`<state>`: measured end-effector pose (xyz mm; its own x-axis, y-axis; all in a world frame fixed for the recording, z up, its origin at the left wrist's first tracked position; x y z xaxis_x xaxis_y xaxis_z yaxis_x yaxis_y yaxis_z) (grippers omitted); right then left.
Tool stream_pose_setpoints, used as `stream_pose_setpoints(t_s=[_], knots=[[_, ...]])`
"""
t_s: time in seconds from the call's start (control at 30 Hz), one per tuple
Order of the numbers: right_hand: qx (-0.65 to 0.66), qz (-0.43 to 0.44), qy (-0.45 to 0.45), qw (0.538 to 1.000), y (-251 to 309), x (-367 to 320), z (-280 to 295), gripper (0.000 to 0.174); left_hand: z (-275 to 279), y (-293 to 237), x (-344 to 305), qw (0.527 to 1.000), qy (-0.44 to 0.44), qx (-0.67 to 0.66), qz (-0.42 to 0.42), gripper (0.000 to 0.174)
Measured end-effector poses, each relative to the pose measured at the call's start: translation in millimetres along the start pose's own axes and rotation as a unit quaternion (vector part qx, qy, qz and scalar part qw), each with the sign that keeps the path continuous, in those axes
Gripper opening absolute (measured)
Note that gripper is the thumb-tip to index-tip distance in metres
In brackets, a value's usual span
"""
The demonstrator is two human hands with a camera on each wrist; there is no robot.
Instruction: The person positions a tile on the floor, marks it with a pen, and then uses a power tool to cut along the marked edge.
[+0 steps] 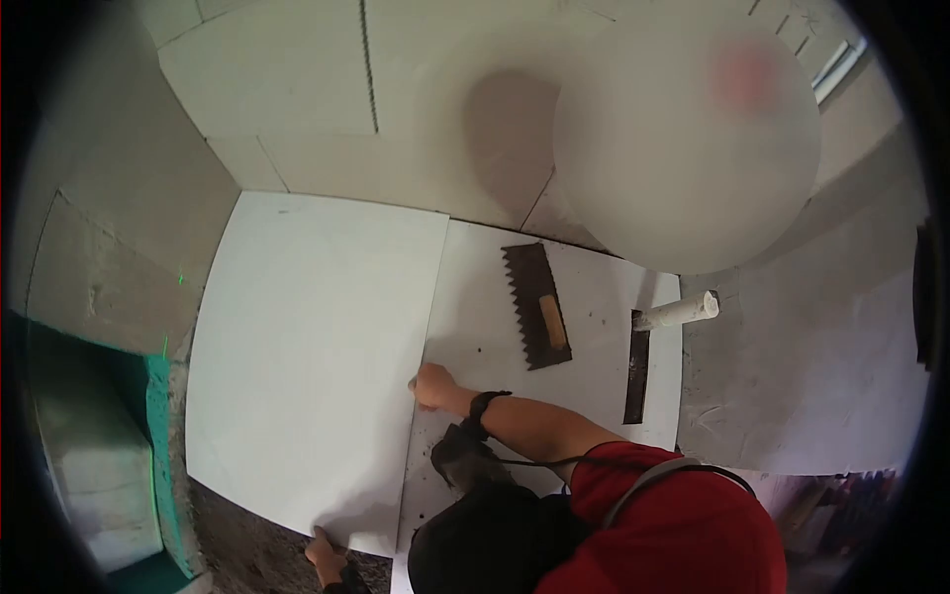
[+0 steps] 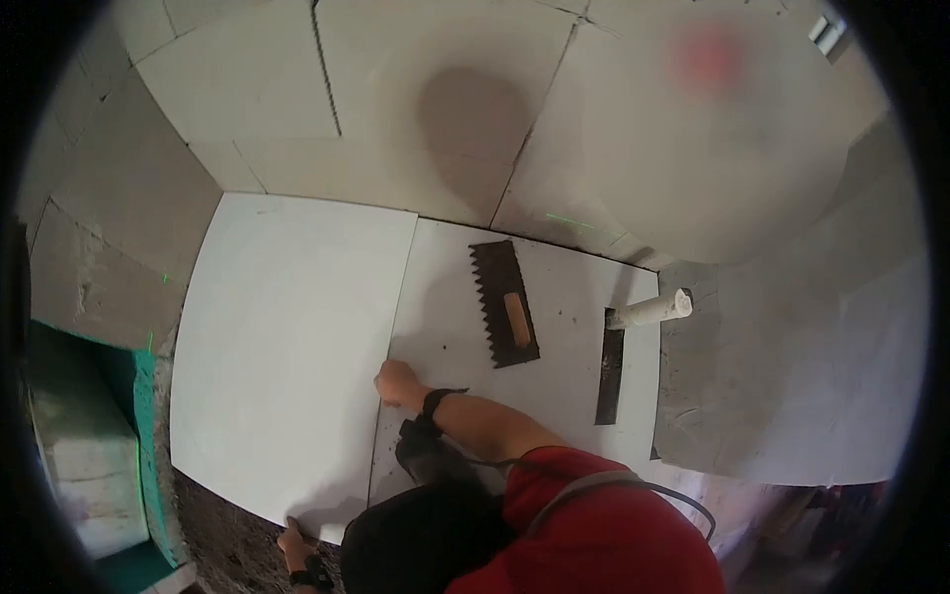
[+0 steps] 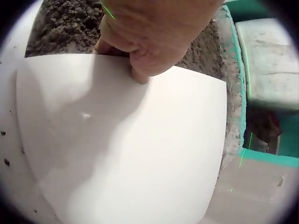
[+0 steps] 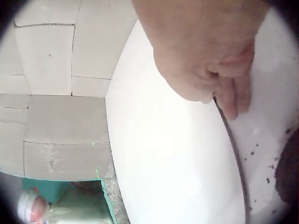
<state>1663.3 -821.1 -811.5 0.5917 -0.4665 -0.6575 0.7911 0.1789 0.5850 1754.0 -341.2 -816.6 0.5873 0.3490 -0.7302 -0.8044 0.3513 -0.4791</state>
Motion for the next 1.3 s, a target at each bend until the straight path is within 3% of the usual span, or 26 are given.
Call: stream_pose_setpoints(t_s=[0.07, 0.13, 0.2, 0.27, 0.4, 0.53, 0.6, 0.63, 0.67, 0.7, 0.73, 0.77, 0.8, 0.83, 0.87, 0.9, 0.93, 1.13, 1.3], knots=[[0.027, -0.022, 0.000, 0.999, 0.7, 2.3, 0.6, 0.035, 3.3, 4.3, 13.0, 0.998, 0.017, 0.050, -0.023, 0.061], [-0.045, 0.071, -0.098, 0.992, 3.3, -1.4, 3.7, 0.032, 9.9, 10.5, 55.0, 0.989, -0.012, 0.147, -0.019, 0.068], [-0.021, 0.047, -0.101, 0.994, 7.5, -5.8, 3.1, 0.031, 25.7, 30.0, 95.7, 0.984, -0.004, 0.176, -0.038, 0.073], [0.023, 0.005, -0.055, 0.998, 18.9, -22.2, 15.0, 0.027, 17.5, 19.7, 73.5, 0.986, -0.003, 0.164, -0.022, 0.070], [-0.034, 0.055, -0.086, 0.994, 12.2, -10.7, 6.2, 0.025, -2.2, 1.6, 39.9, 0.990, 0.010, 0.135, -0.031, 0.063], [-0.028, 0.006, -0.054, 0.998, 13.3, -6.0, 1.8, 0.023, -1.2, -3.0, 28.0, 0.991, 0.035, 0.115, -0.064, 0.057], [-0.044, 0.011, -0.103, 0.994, 7.5, 0.0, 0.3, 0.021, 3.7, 1.7, 23.3, 0.984, 0.065, 0.122, -0.111, 0.054], [-0.076, 0.024, -0.143, 0.987, 4.2, 2.9, -8.5, 0.022, 10.6, 6.1, 15.4, 0.942, 0.113, 0.221, -0.227, 0.053], [-0.083, -0.010, -0.088, 0.993, -5.5, 15.6, -9.3, 0.024, 12.8, -3.1, -11.7, 0.804, 0.129, 0.397, -0.424, 0.051], [-0.128, 0.094, -0.174, 0.972, -19.6, 19.1, -18.2, 0.025, 14.2, -8.0, -33.2, 0.725, 0.126, 0.461, -0.497, 0.050], [-0.155, 0.141, -0.260, 0.943, -34.6, 31.9, -33.8, 0.018, 16.1, 10.2, -14.6, 0.645, 0.040, 0.504, -0.573, 0.046], [-0.138, 0.088, -0.207, 0.965, -14.9, 7.6, -13.4, 0.021, 15.2, -1.9, -24.9, 0.646, 0.053, 0.581, -0.492, 0.045], [-0.156, 0.014, -0.081, 0.984, 2.4, 6.2, 4.9, 0.025, 13.1, -15.2, -37.0, 0.628, 0.071, 0.658, -0.409, 0.043], [-0.163, -0.028, -0.080, 0.983, 1.6, 11.2, 0.5, 0.029, 9.8, -8.6, -26.9, 0.800, 0.115, 0.513, -0.287, 0.043], [-0.093, -0.036, -0.046, 0.994, 9.9, 0.8, 7.8, 0.030, 6.4, -1.5, -15.9, 0.969, 0.103, 0.176, -0.143, 0.042], [-0.023, -0.049, -0.014, 0.998, 19.2, -9.9, 16.0, 0.032, 2.2, 4.3, -6.5, 0.998, 0.013, -0.052, -0.044, 0.041], [-0.013, -0.051, -0.022, 0.998, 22.0, -13.7, 14.5, 0.033, -10.3, -21.8, -45.8, 0.996, -0.057, -0.065, -0.008, 0.035], [0.012, -0.032, -0.009, 0.999, 15.2, -13.7, 9.3, 0.030, -6.5, -5.2, -31.3, 0.993, -0.001, -0.100, -0.056, 0.039], [-0.001, -0.033, -0.006, 0.999, 15.7, -12.2, 9.6, 0.032, -5.5, -1.8, -26.6, 0.996, -0.001, -0.076, -0.040, 0.040]])
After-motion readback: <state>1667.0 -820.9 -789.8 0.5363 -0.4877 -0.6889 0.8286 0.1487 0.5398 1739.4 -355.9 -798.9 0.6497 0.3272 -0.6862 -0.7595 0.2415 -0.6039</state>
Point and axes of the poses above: each hand's wrist, its own x-axis towards the middle knuckle, its own z-axis out of the back of the hand, y = z × x, the point moved 1 cm from there along x, towards the middle knuckle, and after that the axes turned 6 degrees about -z, right-handed, at the moved point
